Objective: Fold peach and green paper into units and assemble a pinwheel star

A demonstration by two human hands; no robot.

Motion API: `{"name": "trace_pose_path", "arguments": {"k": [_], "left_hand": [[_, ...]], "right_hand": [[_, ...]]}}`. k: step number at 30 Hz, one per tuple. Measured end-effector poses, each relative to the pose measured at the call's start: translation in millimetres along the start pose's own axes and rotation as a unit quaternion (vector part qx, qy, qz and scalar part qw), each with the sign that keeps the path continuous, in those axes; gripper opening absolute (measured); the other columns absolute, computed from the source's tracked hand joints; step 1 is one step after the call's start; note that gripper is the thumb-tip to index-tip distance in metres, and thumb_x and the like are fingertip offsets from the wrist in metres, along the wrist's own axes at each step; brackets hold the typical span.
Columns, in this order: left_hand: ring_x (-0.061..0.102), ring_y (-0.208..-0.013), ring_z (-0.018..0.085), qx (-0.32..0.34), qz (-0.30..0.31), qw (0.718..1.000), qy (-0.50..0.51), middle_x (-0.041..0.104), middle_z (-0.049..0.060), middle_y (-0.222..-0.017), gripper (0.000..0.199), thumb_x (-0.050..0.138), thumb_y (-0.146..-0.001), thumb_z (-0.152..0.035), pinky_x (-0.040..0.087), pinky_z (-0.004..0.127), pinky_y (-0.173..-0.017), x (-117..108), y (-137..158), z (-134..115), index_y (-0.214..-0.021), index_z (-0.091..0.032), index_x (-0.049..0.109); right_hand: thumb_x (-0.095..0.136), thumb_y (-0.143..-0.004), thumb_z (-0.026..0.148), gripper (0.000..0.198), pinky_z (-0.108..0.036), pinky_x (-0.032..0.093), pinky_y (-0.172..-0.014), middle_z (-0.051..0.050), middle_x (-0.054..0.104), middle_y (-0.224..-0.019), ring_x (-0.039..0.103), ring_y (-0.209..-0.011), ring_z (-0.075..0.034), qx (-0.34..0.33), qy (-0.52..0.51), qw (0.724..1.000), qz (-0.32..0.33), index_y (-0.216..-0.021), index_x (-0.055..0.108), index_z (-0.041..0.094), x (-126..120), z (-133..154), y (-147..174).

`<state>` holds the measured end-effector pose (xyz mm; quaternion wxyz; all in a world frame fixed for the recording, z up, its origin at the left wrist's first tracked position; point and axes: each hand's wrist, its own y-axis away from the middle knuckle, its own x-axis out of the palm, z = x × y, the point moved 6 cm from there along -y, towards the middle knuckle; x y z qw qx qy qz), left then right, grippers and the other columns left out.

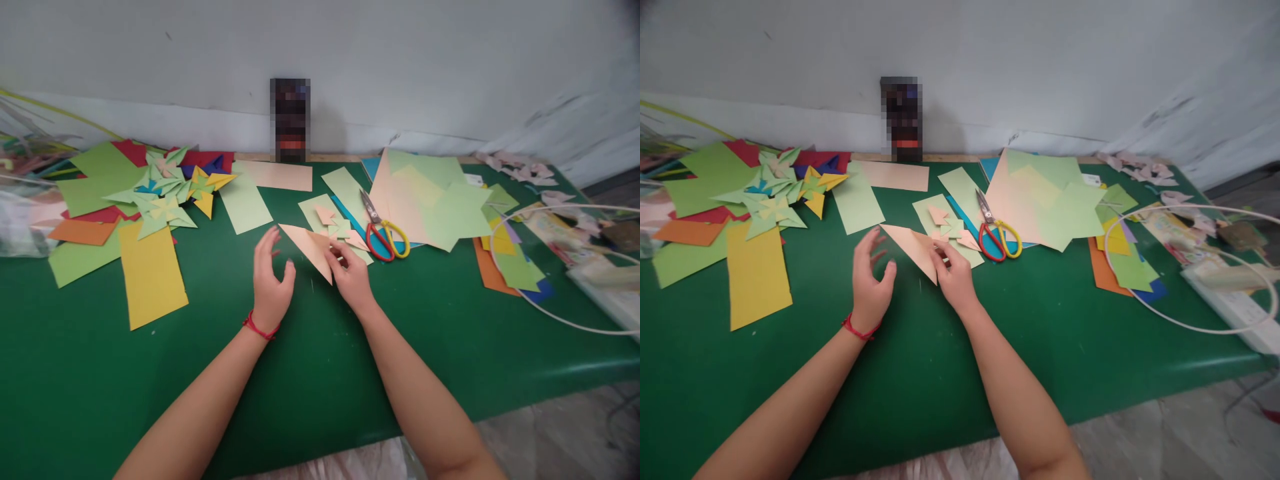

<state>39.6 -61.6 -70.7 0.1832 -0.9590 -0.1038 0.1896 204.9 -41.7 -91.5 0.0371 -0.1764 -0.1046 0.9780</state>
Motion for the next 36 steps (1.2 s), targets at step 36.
{"name": "trace_pose_path", "arguments": {"k": [36], "left_hand": [[0.051,-0.075,0.018,0.240,0.258,0.855,-0.381,0.061,0.004,-0.084,0.018,0.040,-0.088,-0.017,0.038,0.033,-0.071,16,16,-14,-0.081,-0.018,0.056]], "right_hand": [[0.065,-0.073,0.033,0.018,-0.036,0.043,-0.087,-0.005,0.055,-0.095,0.050,-0.098,-0.020,-0.167,0.141,0.948,0.230,-0.090,0.064,0.025,1,20,6]]}}
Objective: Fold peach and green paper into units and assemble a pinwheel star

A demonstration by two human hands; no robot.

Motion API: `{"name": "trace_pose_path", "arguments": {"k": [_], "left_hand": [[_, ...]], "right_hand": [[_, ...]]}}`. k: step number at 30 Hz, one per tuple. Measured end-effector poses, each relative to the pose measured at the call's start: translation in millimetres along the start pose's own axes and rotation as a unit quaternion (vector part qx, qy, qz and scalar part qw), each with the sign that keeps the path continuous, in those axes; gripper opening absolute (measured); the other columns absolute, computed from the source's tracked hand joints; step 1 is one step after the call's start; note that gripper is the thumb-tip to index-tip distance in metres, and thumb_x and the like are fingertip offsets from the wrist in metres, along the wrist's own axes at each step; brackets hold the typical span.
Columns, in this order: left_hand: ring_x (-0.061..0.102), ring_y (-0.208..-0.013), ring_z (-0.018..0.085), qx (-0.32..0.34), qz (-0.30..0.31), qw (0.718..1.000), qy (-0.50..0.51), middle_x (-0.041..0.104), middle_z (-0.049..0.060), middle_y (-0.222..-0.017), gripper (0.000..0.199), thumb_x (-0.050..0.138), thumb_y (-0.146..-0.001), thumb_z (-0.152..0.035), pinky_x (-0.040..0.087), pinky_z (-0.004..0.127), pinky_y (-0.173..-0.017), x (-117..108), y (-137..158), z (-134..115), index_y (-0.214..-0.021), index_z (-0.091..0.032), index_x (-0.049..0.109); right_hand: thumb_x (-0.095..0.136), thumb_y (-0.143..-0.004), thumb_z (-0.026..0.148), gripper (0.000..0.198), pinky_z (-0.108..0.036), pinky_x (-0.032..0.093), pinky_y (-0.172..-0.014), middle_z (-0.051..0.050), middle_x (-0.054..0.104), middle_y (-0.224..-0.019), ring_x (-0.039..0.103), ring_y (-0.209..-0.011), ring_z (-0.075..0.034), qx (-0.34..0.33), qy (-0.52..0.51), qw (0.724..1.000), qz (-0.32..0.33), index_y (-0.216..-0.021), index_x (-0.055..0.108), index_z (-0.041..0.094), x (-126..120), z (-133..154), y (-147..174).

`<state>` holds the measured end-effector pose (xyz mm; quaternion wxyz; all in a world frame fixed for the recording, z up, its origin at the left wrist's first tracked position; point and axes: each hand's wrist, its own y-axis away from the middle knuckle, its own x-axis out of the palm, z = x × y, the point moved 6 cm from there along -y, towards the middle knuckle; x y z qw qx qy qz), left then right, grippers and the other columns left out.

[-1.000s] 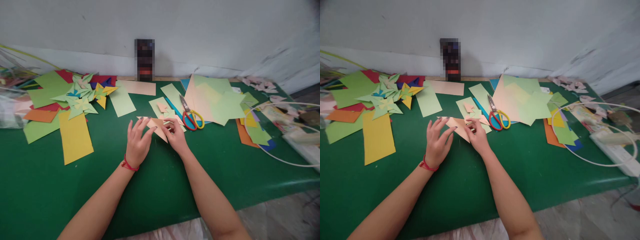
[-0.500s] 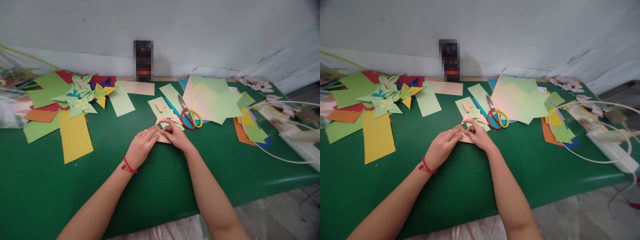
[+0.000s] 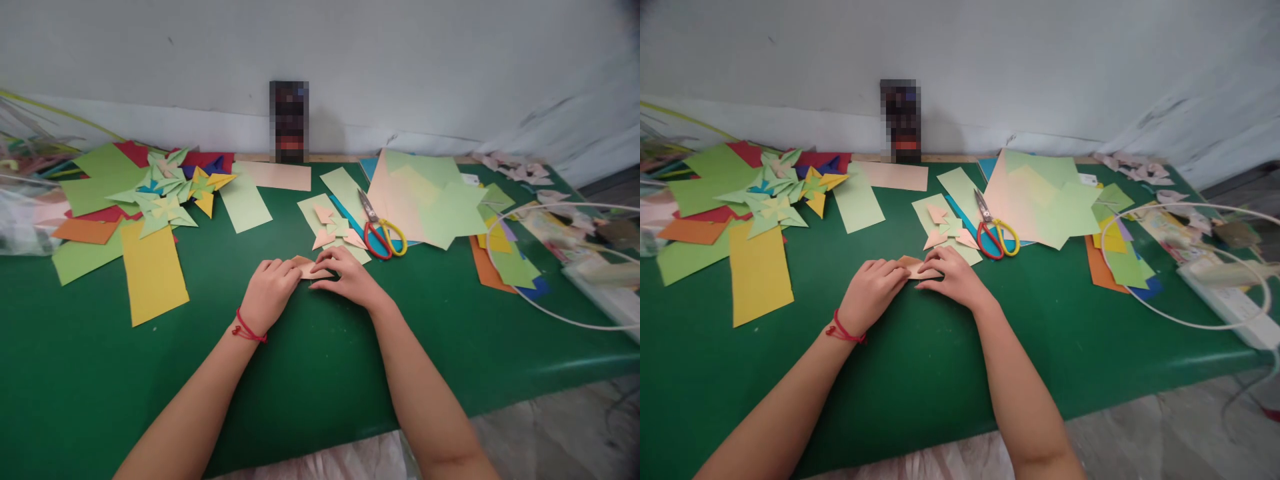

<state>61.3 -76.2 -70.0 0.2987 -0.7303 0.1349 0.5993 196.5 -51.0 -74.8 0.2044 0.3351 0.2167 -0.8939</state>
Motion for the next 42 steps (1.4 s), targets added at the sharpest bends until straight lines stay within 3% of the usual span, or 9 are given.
{"name": "trace_pose_path", "arguments": {"k": [5,9,16,21,26,34,42], "left_hand": [[0.052,-0.072,0.018,-0.031,0.004,0.999,0.015,0.057,0.004,-0.073,0.023,0.038,-0.089,-0.022,0.038,0.034,-0.075,-3,-2,3,-0.073,-0.018,0.053],[0.052,-0.074,0.018,-0.069,0.044,0.994,0.069,0.057,0.004,-0.078,0.016,0.045,-0.087,-0.025,0.039,0.032,-0.069,1,-1,12,-0.075,-0.018,0.054],[0.055,-0.080,0.016,-0.156,0.041,0.952,0.261,0.060,0.002,-0.089,0.007,0.050,-0.083,-0.020,0.044,0.030,-0.071,6,4,31,-0.079,-0.019,0.055],[0.057,-0.073,0.014,-0.188,0.027,0.930,0.314,0.062,0.000,-0.083,0.006,0.053,-0.081,-0.021,0.046,0.029,-0.068,10,4,36,-0.082,-0.020,0.058],[0.057,-0.078,0.016,-0.209,0.015,0.932,0.296,0.062,0.001,-0.083,0.008,0.052,-0.082,-0.025,0.046,0.030,-0.069,10,4,38,-0.083,-0.020,0.058],[0.050,-0.079,0.017,-0.193,0.026,0.961,0.194,0.058,0.003,-0.084,0.014,0.045,-0.087,-0.023,0.041,0.032,-0.072,9,2,31,-0.079,-0.017,0.054],[0.049,-0.081,0.018,-0.214,0.042,0.954,0.207,0.057,0.004,-0.090,0.012,0.043,-0.087,-0.020,0.038,0.033,-0.072,15,1,32,-0.091,-0.019,0.055]], "right_hand": [[0.059,-0.079,0.027,0.010,-0.035,0.045,-0.081,-0.005,0.055,-0.092,0.051,-0.092,-0.019,0.014,0.018,1.000,0.011,-0.088,0.063,0.023,4,-6,0],[0.056,-0.081,0.026,0.009,-0.033,0.045,-0.077,-0.004,0.054,-0.087,0.052,-0.087,-0.018,0.025,0.016,1.000,0.000,-0.080,0.064,0.022,4,-10,-1],[0.057,-0.081,0.025,0.006,-0.032,0.044,-0.077,-0.003,0.056,-0.084,0.052,-0.084,-0.017,0.059,-0.003,0.998,-0.006,-0.078,0.061,0.021,2,-13,-1],[0.056,-0.081,0.030,0.012,-0.029,0.043,-0.068,-0.001,0.055,-0.073,0.051,-0.072,-0.015,0.094,0.005,0.995,0.013,-0.075,0.058,0.021,3,-17,0],[0.053,-0.083,0.036,0.020,-0.028,0.040,-0.064,-0.001,0.054,-0.070,0.049,-0.069,-0.015,0.103,0.039,0.994,-0.001,-0.071,0.055,0.020,4,-18,0],[0.048,-0.085,0.037,0.024,-0.030,0.037,-0.065,-0.003,0.053,-0.070,0.048,-0.070,-0.016,0.114,0.101,0.988,-0.009,-0.071,0.052,0.019,9,-16,-2],[0.048,-0.085,0.034,0.024,-0.031,0.034,-0.065,-0.003,0.053,-0.068,0.046,-0.069,-0.017,0.136,0.132,0.982,-0.023,-0.067,0.048,0.019,13,-17,-3]]}}
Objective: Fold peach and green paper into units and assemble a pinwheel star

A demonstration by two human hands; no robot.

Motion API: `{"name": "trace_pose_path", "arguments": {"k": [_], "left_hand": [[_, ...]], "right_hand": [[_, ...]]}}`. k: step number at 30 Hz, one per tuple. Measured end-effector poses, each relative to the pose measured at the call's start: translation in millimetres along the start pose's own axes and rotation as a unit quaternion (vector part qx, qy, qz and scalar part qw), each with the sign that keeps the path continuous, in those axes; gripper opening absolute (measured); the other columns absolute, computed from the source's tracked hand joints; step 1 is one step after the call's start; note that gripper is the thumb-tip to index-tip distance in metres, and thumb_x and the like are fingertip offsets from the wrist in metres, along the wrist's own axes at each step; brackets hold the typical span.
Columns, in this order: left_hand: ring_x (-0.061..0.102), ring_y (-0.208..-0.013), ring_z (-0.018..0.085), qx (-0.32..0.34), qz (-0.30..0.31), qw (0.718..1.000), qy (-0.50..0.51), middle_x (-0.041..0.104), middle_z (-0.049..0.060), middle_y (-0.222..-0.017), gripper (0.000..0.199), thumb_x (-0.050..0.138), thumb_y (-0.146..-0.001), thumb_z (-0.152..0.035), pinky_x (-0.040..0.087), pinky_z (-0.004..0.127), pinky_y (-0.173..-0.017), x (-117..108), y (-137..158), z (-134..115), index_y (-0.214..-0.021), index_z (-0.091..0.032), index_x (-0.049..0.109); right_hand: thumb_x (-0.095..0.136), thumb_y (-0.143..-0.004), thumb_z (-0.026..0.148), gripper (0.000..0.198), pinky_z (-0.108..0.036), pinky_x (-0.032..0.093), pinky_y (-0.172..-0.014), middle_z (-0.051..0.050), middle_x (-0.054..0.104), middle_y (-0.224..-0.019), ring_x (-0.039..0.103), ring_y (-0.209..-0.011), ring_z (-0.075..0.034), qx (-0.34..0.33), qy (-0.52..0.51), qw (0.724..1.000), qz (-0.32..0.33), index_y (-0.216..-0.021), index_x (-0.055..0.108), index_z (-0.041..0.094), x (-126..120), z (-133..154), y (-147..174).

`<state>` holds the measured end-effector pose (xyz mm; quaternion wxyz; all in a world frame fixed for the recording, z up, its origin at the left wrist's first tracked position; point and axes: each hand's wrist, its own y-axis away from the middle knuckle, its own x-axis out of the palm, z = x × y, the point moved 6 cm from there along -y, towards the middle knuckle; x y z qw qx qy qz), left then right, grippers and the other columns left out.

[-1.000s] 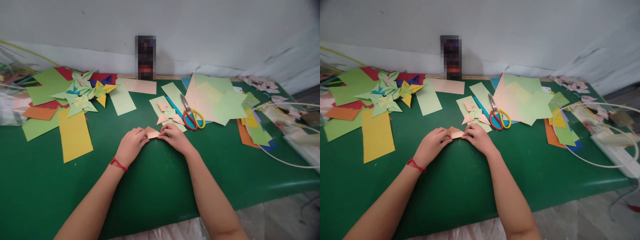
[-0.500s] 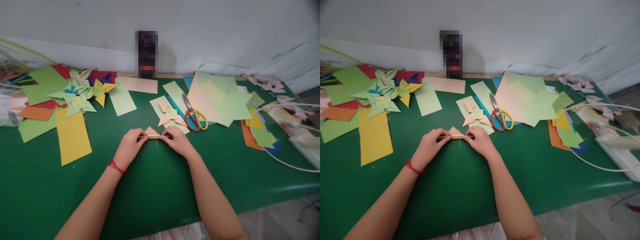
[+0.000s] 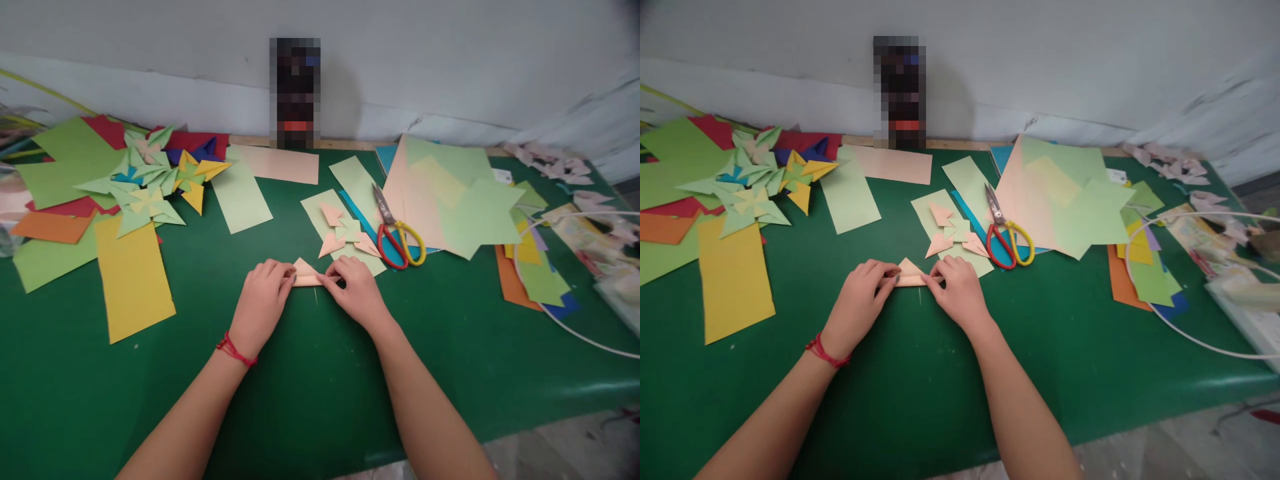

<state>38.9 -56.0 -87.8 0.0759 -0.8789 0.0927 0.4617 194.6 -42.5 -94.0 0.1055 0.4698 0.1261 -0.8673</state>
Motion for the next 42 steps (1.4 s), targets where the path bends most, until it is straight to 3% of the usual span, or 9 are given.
{"name": "trace_pose_path", "arguments": {"k": [34,42], "left_hand": [[0.049,-0.079,0.019,0.000,-0.011,0.999,-0.046,0.057,0.005,-0.090,0.017,0.039,-0.089,-0.020,0.036,0.033,-0.068,4,0,-4,-0.092,-0.019,0.055],[0.049,-0.089,0.022,0.041,-0.042,0.989,-0.139,0.058,0.007,-0.099,0.018,0.042,-0.086,-0.012,0.032,0.040,-0.082,3,4,-17,-0.095,-0.019,0.055]], "right_hand": [[0.045,-0.087,0.029,0.022,-0.031,0.029,-0.063,-0.003,0.053,-0.069,0.044,-0.068,-0.017,0.005,0.044,0.999,-0.001,-0.067,0.045,0.020,4,4,0],[0.044,-0.087,0.034,0.021,-0.031,0.030,-0.064,-0.003,0.055,-0.071,0.045,-0.069,-0.017,0.005,0.054,0.999,0.005,-0.072,0.045,0.020,4,2,0]]}}
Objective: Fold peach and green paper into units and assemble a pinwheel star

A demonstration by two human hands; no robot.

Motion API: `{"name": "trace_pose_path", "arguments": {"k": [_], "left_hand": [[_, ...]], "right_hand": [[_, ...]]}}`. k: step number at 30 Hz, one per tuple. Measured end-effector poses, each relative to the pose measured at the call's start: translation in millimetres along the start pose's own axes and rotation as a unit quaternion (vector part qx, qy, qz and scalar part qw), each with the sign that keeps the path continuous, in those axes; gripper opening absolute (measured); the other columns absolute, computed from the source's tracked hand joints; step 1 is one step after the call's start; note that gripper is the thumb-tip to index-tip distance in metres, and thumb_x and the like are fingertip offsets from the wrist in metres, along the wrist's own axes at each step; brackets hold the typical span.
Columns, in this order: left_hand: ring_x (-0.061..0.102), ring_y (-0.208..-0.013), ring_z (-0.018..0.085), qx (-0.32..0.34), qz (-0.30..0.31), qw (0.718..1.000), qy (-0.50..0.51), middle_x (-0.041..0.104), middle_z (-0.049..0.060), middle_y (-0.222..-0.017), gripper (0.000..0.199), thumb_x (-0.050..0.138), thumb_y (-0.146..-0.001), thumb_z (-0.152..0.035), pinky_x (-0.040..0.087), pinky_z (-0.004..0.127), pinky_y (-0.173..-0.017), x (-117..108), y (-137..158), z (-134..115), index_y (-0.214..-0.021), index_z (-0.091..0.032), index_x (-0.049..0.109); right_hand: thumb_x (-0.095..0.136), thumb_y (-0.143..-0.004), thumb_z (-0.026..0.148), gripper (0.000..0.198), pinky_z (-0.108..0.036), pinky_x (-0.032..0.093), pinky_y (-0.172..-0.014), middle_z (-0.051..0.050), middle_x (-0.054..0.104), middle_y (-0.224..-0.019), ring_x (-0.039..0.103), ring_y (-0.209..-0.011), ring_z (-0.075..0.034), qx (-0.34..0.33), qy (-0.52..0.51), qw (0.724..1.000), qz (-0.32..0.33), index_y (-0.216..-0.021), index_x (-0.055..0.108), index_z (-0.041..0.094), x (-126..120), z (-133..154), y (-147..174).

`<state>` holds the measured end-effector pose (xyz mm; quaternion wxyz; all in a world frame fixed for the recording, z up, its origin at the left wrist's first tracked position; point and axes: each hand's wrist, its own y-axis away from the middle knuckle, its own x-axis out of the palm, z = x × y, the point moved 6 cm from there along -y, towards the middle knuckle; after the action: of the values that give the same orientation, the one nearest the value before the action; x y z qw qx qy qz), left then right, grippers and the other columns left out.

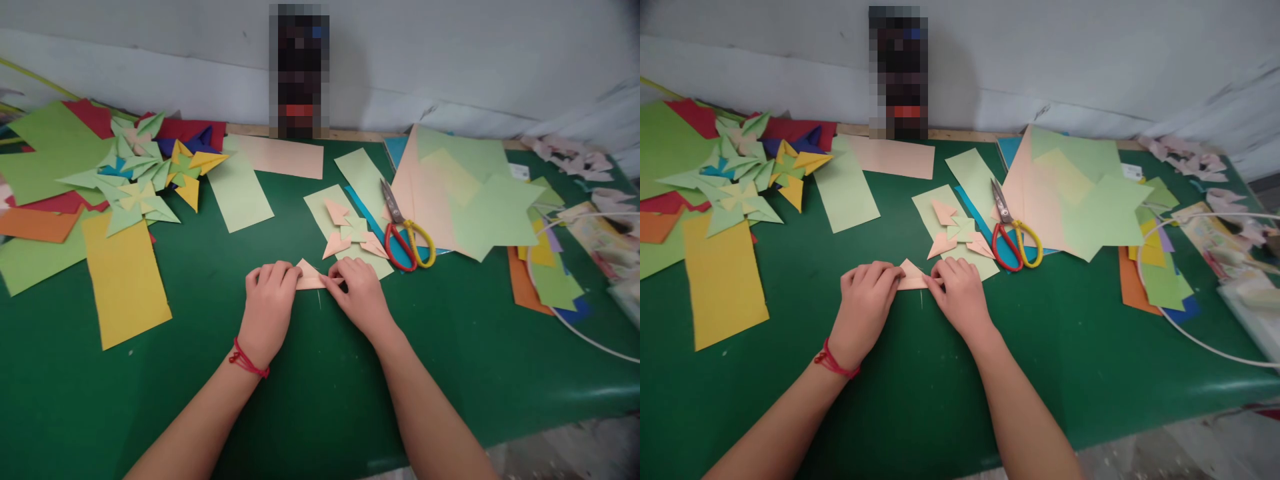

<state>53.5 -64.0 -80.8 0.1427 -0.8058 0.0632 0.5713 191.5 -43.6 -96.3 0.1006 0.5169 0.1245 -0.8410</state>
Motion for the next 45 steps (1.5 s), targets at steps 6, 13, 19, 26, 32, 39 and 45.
{"name": "trace_pose_path", "arguments": {"k": [6,13,19,26,32,39,45], "left_hand": [[0.050,-0.081,0.020,0.007,-0.004,1.000,-0.017,0.059,0.007,-0.091,0.017,0.041,-0.086,-0.015,0.031,0.038,-0.079,1,-5,-1,-0.091,-0.017,0.057],[0.051,-0.083,0.020,0.003,-0.001,1.000,-0.023,0.060,0.007,-0.092,0.018,0.040,-0.087,-0.016,0.031,0.038,-0.081,2,-4,-4,-0.093,-0.017,0.057],[0.051,-0.083,0.020,-0.005,0.003,1.000,-0.018,0.060,0.006,-0.093,0.017,0.040,-0.086,-0.014,0.031,0.038,-0.082,2,-5,-2,-0.091,-0.017,0.056],[0.049,-0.092,0.021,0.005,-0.014,1.000,-0.013,0.058,0.007,-0.104,0.014,0.044,-0.086,-0.017,0.031,0.038,-0.083,1,-4,-5,-0.091,-0.019,0.057],[0.049,-0.090,0.021,-0.012,0.004,1.000,-0.015,0.058,0.007,-0.099,0.013,0.044,-0.084,-0.015,0.031,0.039,-0.083,5,-4,-5,-0.084,-0.018,0.056],[0.048,-0.093,0.024,-0.030,0.007,1.000,0.000,0.055,0.009,-0.100,0.018,0.048,-0.083,-0.032,0.031,0.040,-0.084,6,-5,-6,-0.086,-0.016,0.056],[0.048,-0.093,0.023,-0.047,0.004,0.999,0.002,0.056,0.008,-0.099,0.013,0.049,-0.081,-0.027,0.030,0.040,-0.086,3,-4,-5,-0.086,-0.017,0.056]], "right_hand": [[0.045,-0.085,0.036,0.019,-0.030,0.031,-0.064,-0.002,0.051,-0.070,0.044,-0.067,-0.017,0.026,0.035,0.999,-0.025,-0.074,0.044,0.019,1,5,2],[0.048,-0.078,0.048,0.029,-0.032,0.032,-0.065,-0.005,0.050,-0.079,0.043,-0.074,-0.020,0.061,0.091,0.993,-0.036,-0.076,0.045,0.019,4,17,5],[0.050,-0.075,0.032,0.015,-0.032,0.033,-0.067,-0.004,0.050,-0.079,0.044,-0.075,-0.019,0.069,0.061,0.995,-0.036,-0.079,0.044,0.019,3,13,5],[0.049,-0.075,0.025,0.008,-0.031,0.034,-0.067,-0.004,0.049,-0.080,0.044,-0.075,-0.019,0.063,0.057,0.996,-0.029,-0.075,0.045,0.019,3,14,5],[0.050,-0.076,0.024,0.007,-0.031,0.033,-0.067,-0.005,0.049,-0.082,0.044,-0.076,-0.019,0.053,0.060,0.996,-0.038,-0.072,0.047,0.019,3,15,6],[0.050,-0.077,0.027,0.009,-0.032,0.034,-0.068,-0.005,0.049,-0.084,0.044,-0.077,-0.019,0.055,0.059,0.996,-0.028,-0.074,0.047,0.019,3,14,6],[0.050,-0.077,0.027,0.008,-0.031,0.034,-0.068,-0.005,0.050,-0.084,0.044,-0.077,-0.019,0.056,0.055,0.996,-0.029,-0.075,0.048,0.019,3,14,6]]}}
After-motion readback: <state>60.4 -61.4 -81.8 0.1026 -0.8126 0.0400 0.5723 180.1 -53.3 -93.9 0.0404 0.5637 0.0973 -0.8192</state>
